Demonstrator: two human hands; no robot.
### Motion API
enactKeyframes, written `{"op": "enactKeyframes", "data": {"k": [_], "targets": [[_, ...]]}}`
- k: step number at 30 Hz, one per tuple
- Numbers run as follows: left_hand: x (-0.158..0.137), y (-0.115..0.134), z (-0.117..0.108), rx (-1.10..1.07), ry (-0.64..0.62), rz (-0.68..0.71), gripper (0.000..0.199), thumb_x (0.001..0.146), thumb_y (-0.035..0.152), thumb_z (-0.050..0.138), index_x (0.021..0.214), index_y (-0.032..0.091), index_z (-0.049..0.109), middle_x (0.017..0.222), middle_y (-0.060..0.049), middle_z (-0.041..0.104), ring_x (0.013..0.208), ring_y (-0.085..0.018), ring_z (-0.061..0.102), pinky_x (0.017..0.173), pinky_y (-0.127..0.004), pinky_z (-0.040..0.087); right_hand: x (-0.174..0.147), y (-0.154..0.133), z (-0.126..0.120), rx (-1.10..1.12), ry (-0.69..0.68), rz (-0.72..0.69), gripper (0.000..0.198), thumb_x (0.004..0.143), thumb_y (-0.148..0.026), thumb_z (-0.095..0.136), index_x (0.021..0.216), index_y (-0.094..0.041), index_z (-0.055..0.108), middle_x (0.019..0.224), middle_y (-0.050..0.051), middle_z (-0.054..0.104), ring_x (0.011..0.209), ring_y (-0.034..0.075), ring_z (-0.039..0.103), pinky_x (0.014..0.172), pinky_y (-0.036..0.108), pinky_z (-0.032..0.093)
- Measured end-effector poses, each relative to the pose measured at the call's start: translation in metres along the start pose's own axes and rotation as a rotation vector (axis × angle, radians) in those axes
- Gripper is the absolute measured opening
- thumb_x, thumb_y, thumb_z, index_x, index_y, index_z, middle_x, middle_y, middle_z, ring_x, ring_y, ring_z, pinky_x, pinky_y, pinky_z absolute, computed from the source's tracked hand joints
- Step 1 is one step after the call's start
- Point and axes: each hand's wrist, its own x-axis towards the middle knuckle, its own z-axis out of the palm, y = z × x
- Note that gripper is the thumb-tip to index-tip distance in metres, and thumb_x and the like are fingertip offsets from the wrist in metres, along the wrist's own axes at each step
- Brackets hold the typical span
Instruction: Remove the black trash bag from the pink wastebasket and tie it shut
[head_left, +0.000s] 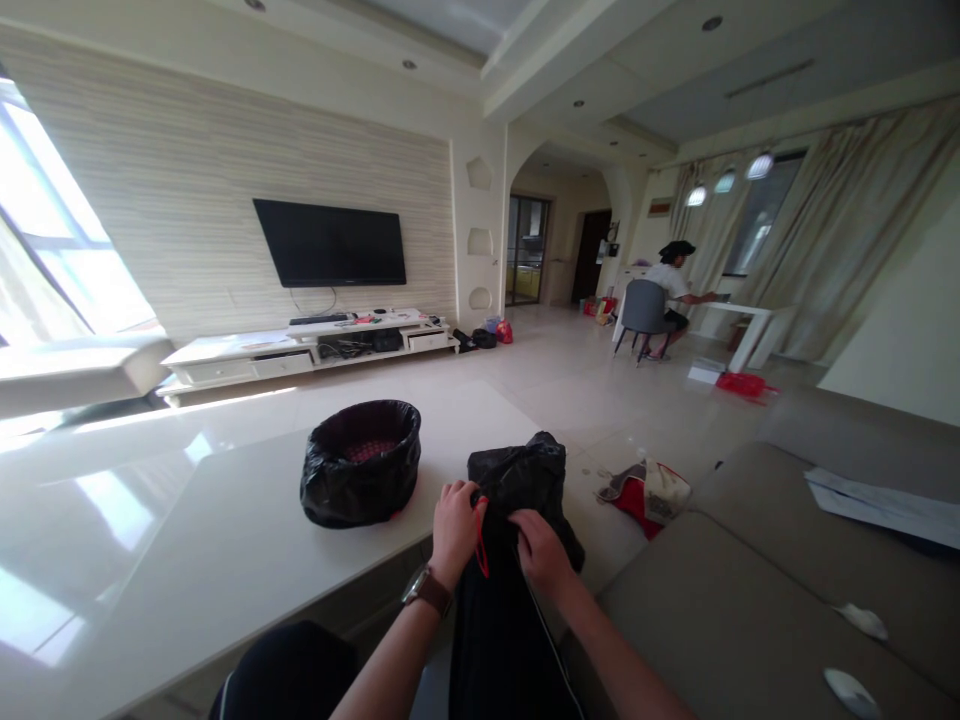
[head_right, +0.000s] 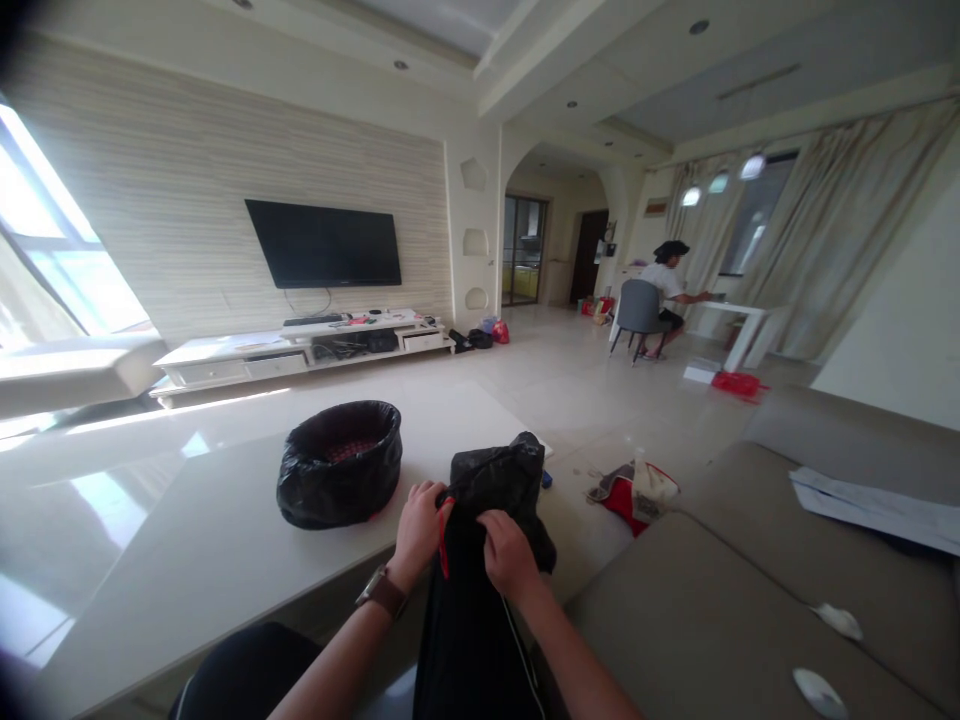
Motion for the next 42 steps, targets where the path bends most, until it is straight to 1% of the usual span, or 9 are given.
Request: {"op": "enactKeyframes", "data": {"k": [4, 10, 15, 21, 26, 32, 38, 41, 42], "targets": [[-0.001, 0.001, -0.005, -0.015, -0.028, -0.006, 0.022, 0.095, 0.029, 0.050, 0.102, 0.019, 0.068, 0.108, -0.013, 0.067, 0.109, -0.031, 0.053, 0.094, -0.045, 0.043, 0.021, 0.011, 0.013, -0.020, 0.128, 0.222, 0.050, 0.094, -0.020, 0.045, 0.141, -0.012, 0.058, 0.140, 0.018, 0.061, 0.134, 0.030, 0.055, 0.121, 0.052, 0.043], [0.001, -0.013, -0.003, -0.150, -0.086, 0.007, 0.025, 0.094, 0.028, 0.049, 0.107, 0.016, 0.068, 0.110, -0.014, 0.069, 0.107, -0.028, 0.058, 0.100, -0.044, 0.045, 0.017, 0.012, 0.007, -0.214, 0.092, 0.244, 0.092, 0.069, -0.040, 0.085, 0.150, -0.018, 0.048, 0.151, 0.018, 0.051, 0.139, 0.040, 0.045, 0.118, 0.058, 0.042], [0.000, -0.014, 0.002, -0.269, -0.156, 0.021, 0.028, 0.081, 0.015, 0.058, 0.106, 0.018, 0.069, 0.113, -0.012, 0.073, 0.109, -0.026, 0.064, 0.102, -0.042, 0.046, -0.008, -0.003, 0.021, -0.287, -0.034, 0.262, 0.065, 0.084, -0.032, 0.074, 0.143, -0.012, 0.056, 0.141, 0.019, 0.059, 0.130, 0.039, 0.053, 0.113, 0.053, 0.046], [0.002, -0.014, -0.009, -0.372, -0.201, -0.002, 0.030, 0.077, 0.013, 0.060, 0.105, 0.018, 0.070, 0.109, -0.011, 0.076, 0.102, -0.025, 0.067, 0.100, -0.043, 0.050, -0.011, -0.005, 0.018, -0.246, -0.133, 0.308, 0.076, 0.075, -0.041, 0.084, 0.141, -0.013, 0.061, 0.136, 0.021, 0.064, 0.121, 0.044, 0.059, 0.104, 0.057, 0.050], [0.002, -0.030, -0.021, -0.436, -0.228, -0.086, 0.030, 0.073, 0.017, 0.068, 0.103, 0.018, 0.071, 0.109, -0.012, 0.076, 0.105, -0.025, 0.068, 0.103, -0.043, 0.052, -0.015, 0.013, 0.003, -0.063, -0.092, 0.372, 0.035, 0.089, -0.025, 0.057, 0.118, -0.016, 0.076, 0.115, 0.018, 0.075, 0.108, 0.040, 0.069, 0.097, 0.056, 0.052], [-0.003, -0.052, -0.065, -0.515, -0.382, -0.266, 0.077, 0.047, 0.001, 0.073, 0.122, 0.018, 0.072, 0.124, -0.017, 0.075, 0.103, -0.028, 0.072, 0.082, -0.039, 0.062, -0.005, 0.028, -0.031, 0.161, 0.020, 0.368, 0.025, 0.084, -0.040, 0.070, 0.094, -0.022, 0.082, 0.101, 0.010, 0.079, 0.095, 0.032, 0.073, 0.089, 0.046, 0.056], [-0.006, 0.005, -0.115, -0.554, -0.007, -0.142, 0.057, 0.070, 0.002, 0.047, 0.118, 0.022, 0.070, 0.128, -0.008, 0.071, 0.124, -0.022, 0.063, 0.112, -0.043, 0.049, 0.013, 0.015, -0.053, 0.251, 0.094, 0.387, 0.029, 0.078, -0.047, 0.075, 0.089, -0.021, 0.080, 0.087, 0.008, 0.077, 0.078, 0.027, 0.068, 0.075, 0.040, 0.053], [-0.021, 0.050, -0.099, -0.505, 0.197, -0.018, 0.029, 0.083, 0.011, 0.046, 0.099, 0.022, 0.068, 0.108, -0.006, 0.070, 0.111, -0.021, 0.063, 0.108, -0.040, 0.048, 0.023, 0.000, -0.060, 0.282, 0.085, 0.359, 0.028, 0.079, -0.047, 0.075, 0.088, -0.021, 0.079, 0.088, 0.006, 0.075, 0.079, 0.025, 0.067, 0.075, 0.038, 0.051], [-0.027, 0.061, -0.086, -0.435, 0.115, 0.087, 0.024, 0.086, 0.014, 0.046, 0.092, 0.022, 0.068, 0.101, -0.006, 0.070, 0.103, -0.021, 0.064, 0.100, -0.039, 0.051, 0.026, -0.005, -0.062, 0.286, 0.089, 0.346, 0.027, 0.081, -0.046, 0.074, 0.088, -0.021, 0.079, 0.088, 0.006, 0.074, 0.080, 0.025, 0.067, 0.076, 0.037, 0.051]]}}
